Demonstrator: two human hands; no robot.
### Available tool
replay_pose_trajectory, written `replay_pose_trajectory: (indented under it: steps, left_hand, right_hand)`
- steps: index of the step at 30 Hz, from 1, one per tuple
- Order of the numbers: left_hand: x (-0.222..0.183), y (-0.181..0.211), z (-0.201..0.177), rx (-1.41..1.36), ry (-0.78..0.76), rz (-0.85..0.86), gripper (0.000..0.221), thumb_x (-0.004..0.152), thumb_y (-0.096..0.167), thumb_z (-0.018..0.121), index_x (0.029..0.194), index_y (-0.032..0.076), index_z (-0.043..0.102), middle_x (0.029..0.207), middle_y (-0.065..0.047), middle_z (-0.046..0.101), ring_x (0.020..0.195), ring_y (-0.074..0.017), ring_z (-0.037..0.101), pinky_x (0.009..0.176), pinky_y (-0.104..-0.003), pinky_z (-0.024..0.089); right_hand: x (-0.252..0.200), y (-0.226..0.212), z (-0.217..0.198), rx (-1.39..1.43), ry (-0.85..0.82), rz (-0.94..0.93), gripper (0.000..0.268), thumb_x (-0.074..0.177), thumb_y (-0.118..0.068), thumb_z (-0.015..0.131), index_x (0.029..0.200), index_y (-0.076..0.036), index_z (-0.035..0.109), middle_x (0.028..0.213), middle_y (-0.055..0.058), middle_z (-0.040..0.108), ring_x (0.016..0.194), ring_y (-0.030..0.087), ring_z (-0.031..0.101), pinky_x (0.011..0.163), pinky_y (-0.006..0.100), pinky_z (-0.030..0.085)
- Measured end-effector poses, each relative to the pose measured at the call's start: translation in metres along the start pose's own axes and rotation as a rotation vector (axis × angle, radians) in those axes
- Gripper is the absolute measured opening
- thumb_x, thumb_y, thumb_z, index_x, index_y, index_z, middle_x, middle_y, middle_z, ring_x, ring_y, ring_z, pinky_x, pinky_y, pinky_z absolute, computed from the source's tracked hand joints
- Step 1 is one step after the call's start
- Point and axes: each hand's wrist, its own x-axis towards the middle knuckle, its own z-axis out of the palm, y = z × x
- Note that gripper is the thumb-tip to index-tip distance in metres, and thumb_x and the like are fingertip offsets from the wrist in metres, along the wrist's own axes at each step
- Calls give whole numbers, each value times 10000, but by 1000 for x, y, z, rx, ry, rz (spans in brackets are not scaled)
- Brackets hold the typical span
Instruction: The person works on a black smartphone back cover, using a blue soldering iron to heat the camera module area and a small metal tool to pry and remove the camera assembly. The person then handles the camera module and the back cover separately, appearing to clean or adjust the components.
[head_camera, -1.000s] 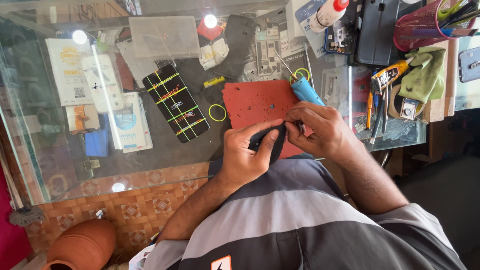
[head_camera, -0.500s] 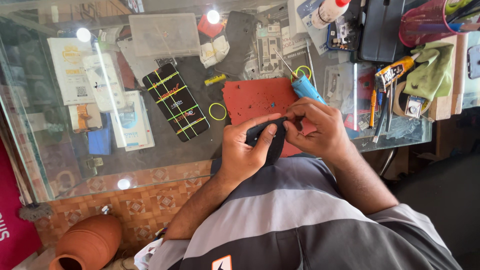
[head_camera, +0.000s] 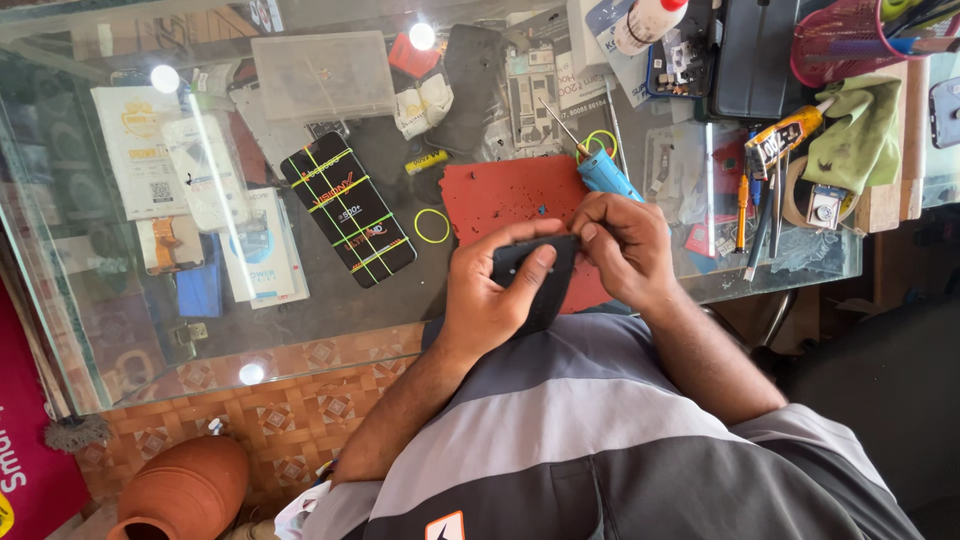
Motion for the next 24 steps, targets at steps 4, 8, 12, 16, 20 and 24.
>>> replay_pose_trajectory:
  steps: [4,8,12,16,20,24]
  left_hand:
    - [1,-15,-8,19,33,-96,235,1055,196,656,1181,2,699,957,-21,740,860,-59,668,777,-218,557]
    - [-1,-38,-11,-24,-28,-79,231,1076,212,638,1171,4,669,965,11,679,871,-38,600,777,-210,518]
    - [0,-58,-12,-199,-73,-94,237,1052,164,666,1207,-13,643,1041,1,692,932,-34,614,814,-216,527]
    - [5,-68,-23,-667,-128,-249,338,1106,205,560,1297,-74,561,943,-26,671,781,-83,640,704,-235,530]
    - [10,-68,-32,-1498,-513,-434,422,1123,305,457,1313,-69,506,693,-24,501,486,-113,519,452,-227,432]
    - [10,-64,-26,-1593,-648,-609,462,1082,389,460,1230,-44,521,635,-16,450,439,-97,442,403,-213,350]
  right_hand:
    - [2,1,1,14,-79,-73,64,1014,5,580,958,35,570,856,74,605,738,125,612,659,259,510]
    - [2,11,4,-20,13,132,138,1059,-59,594,967,42,571,784,84,586,652,124,556,579,255,451]
    - [18,-17,8,305,161,266,181,1104,-108,570,1009,46,560,837,112,637,618,125,583,548,267,477]
    - [22,-24,2,657,49,174,236,1094,-154,515,1104,60,613,990,157,681,731,188,682,616,305,552]
    - [19,-32,7,446,-2,30,232,1104,-120,544,1227,67,606,1190,163,659,898,180,660,728,304,552]
    - [24,-40,16,176,24,-112,345,1056,-60,585,1358,92,514,1308,190,535,1094,208,555,926,354,494]
